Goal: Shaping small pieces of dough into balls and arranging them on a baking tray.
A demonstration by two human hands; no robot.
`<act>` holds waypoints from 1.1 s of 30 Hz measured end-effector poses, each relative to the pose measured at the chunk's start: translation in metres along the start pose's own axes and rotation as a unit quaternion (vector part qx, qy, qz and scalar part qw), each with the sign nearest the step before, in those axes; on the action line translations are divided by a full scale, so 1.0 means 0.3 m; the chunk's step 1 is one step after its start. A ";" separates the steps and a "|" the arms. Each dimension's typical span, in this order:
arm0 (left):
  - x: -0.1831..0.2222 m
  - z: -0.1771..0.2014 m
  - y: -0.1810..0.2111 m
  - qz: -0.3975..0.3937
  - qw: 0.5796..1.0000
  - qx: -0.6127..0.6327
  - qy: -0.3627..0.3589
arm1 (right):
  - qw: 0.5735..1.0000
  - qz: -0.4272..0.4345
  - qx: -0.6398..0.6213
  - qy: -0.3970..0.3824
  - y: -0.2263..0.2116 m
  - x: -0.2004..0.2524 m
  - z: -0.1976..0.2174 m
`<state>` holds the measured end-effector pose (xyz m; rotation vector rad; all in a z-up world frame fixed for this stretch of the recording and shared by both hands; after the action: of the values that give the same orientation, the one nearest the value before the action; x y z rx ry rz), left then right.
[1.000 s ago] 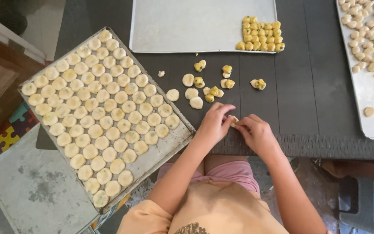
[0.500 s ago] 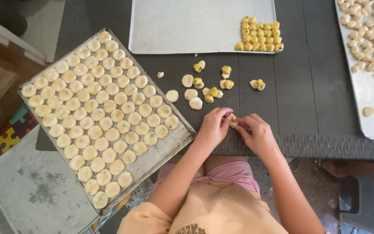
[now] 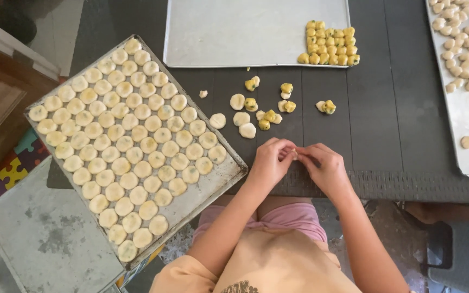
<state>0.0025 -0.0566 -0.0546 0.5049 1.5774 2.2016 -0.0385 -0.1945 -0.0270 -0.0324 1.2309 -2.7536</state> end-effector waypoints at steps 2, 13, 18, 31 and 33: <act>0.004 -0.004 0.001 -0.013 1.000 -0.013 0.008 | 1.000 -0.004 0.001 0.008 0.008 -0.002 -0.007; 0.029 -0.008 0.010 -0.088 0.991 -0.081 0.062 | 0.998 -0.025 -0.007 0.059 0.019 -0.013 -0.042; 0.024 -0.019 0.004 -0.093 0.981 -0.160 0.052 | 0.995 -0.051 -0.052 0.062 0.019 -0.013 -0.043; 0.029 0.063 0.047 -0.073 0.955 -0.286 0.005 | 0.993 -0.080 -0.090 0.001 0.016 -0.074 0.047; 0.026 0.048 0.041 -0.044 0.954 -0.293 -0.043 | 0.967 -0.205 -0.049 -0.143 0.018 -0.098 0.066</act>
<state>0.0017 -0.0447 -0.0382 0.3322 0.8152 2.3863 -0.0074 -0.2092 -0.0168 -0.7474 1.4035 -2.8671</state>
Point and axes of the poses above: each hand's wrist, its own x-axis away from the middle knuckle, its own z-axis out of the back of the hand, y = z × x, the point moved 2 cm from there along -x, towards the middle knuckle, and after that the axes turned 13 degrees about -y, right-handed, at the moved point
